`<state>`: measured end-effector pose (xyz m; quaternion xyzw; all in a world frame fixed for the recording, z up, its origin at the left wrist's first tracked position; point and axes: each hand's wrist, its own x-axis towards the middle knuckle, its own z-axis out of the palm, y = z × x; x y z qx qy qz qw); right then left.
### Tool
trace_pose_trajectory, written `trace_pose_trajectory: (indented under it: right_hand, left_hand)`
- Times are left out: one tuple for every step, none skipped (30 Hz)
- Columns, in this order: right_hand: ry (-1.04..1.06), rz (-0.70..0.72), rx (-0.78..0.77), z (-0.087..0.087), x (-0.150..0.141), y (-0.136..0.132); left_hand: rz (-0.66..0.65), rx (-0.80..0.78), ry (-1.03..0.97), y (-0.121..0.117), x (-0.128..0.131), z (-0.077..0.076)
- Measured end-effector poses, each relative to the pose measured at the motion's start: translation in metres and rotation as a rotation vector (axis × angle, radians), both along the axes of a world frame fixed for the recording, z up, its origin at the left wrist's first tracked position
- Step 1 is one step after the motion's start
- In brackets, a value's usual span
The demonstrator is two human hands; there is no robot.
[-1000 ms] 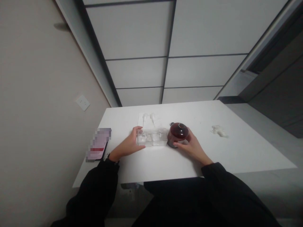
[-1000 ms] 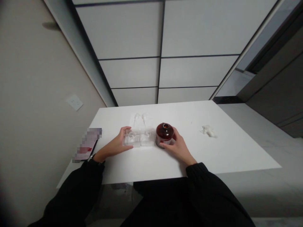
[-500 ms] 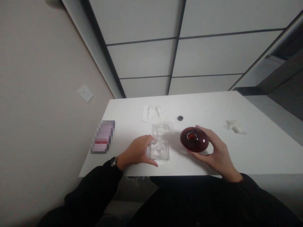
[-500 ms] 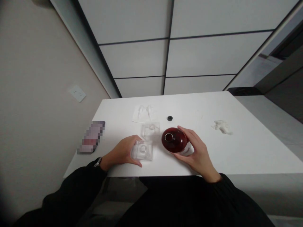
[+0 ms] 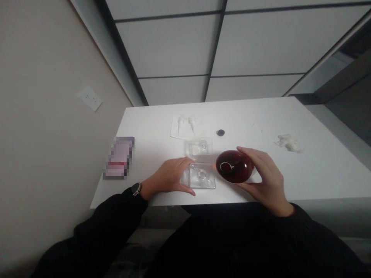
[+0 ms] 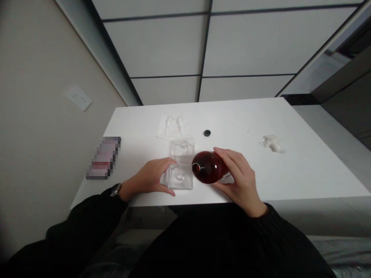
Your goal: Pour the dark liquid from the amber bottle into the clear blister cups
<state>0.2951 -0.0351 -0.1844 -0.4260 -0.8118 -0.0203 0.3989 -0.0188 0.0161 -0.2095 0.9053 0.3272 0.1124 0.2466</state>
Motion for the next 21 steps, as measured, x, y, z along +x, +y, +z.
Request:
trace_pose_trajectory:
  right_hand:
    - [-0.006,0.004,0.013,-0.0013,-0.001,-0.0002]
    - [-0.01,0.008,0.028,-0.0025,-0.002,-0.0005]
    - [-0.014,0.009,0.042,-0.0035,-0.003,-0.0006]
    - [-0.02,0.01,0.051,-0.0043,-0.0041,-0.0007]
    - [-0.026,0.008,0.06,-0.0046,-0.0052,-0.0008]
    - [-0.035,0.003,0.069,-0.0047,-0.0062,-0.0007]
    - [-0.046,-0.003,0.077,-0.0046,-0.0071,-0.0007]
    - [-0.058,-0.01,0.084,-0.0043,-0.0078,-0.0005]
    - [-0.07,-0.016,0.091,-0.0041,-0.0083,-0.0004]
    - [-0.083,-0.019,0.1,-0.0039,-0.0085,-0.0002]
    - [-0.096,-0.021,0.109,-0.0039,-0.0086,0.0]
    - [-0.108,-0.022,0.118,-0.004,-0.0084,0.0001]
    - [-0.118,-0.024,0.128,-0.0042,-0.0082,0.0]
    - [-0.126,-0.028,0.136,-0.0044,-0.008,-0.0002]
    - [-0.134,-0.036,0.143,-0.0046,-0.0077,-0.0005]
    - [-0.14,-0.046,0.15,-0.0047,-0.0076,-0.001]
    - [-0.146,-0.058,0.156,-0.0048,-0.0075,-0.0016]
    - [-0.152,-0.069,0.162,-0.0047,-0.0076,-0.0023]
    - [-0.156,-0.077,0.171,-0.0046,-0.0077,-0.0029]
    - [-0.159,-0.081,0.182,-0.0044,-0.0079,-0.0035]
    - [-0.161,-0.083,0.192,-0.0043,-0.008,-0.004]
  left_hand:
    - [0.003,0.012,0.009,0.0001,0.001,-0.0007]
    - [0.007,0.023,0.017,0.0003,0.0018,-0.0013]
    - [0.008,0.032,0.023,0.0003,0.0025,-0.0017]
    - [0.007,0.039,0.029,0.0002,0.0031,-0.002]
    - [0.005,0.045,0.034,0.0001,0.0036,-0.0022]
    - [0.004,0.049,0.039,-0.0002,0.004,-0.0022]
    - [0.004,0.053,0.043,-0.0005,0.0043,-0.0021]
    - [0.004,0.056,0.047,-0.0008,0.0046,-0.0021]
    - [0.004,0.06,0.05,-0.0011,0.0048,-0.0021]
    - [0.006,0.062,0.052,-0.0013,0.005,-0.0022]
    - [0.008,0.066,0.055,-0.0016,0.0051,-0.0023]
    - [0.011,0.07,0.06,-0.0018,0.0053,-0.0025]
    - [0.013,0.072,0.066,-0.002,0.0054,-0.0026]
    - [0.015,0.074,0.072,-0.0021,0.0055,-0.0027]
    - [0.017,0.075,0.076,-0.0022,0.0056,-0.0026]
    - [0.018,0.074,0.075,-0.0024,0.0057,-0.0024]
    - [0.019,0.072,0.071,-0.0025,0.0057,-0.002]
    - [0.019,0.07,0.065,-0.0026,0.0057,-0.0015]
    - [0.021,0.068,0.061,-0.0026,0.0057,-0.001]
    - [0.021,0.067,0.059,-0.0027,0.0057,-0.0005]
    - [0.02,0.065,0.06,-0.0028,0.0057,-0.0001]
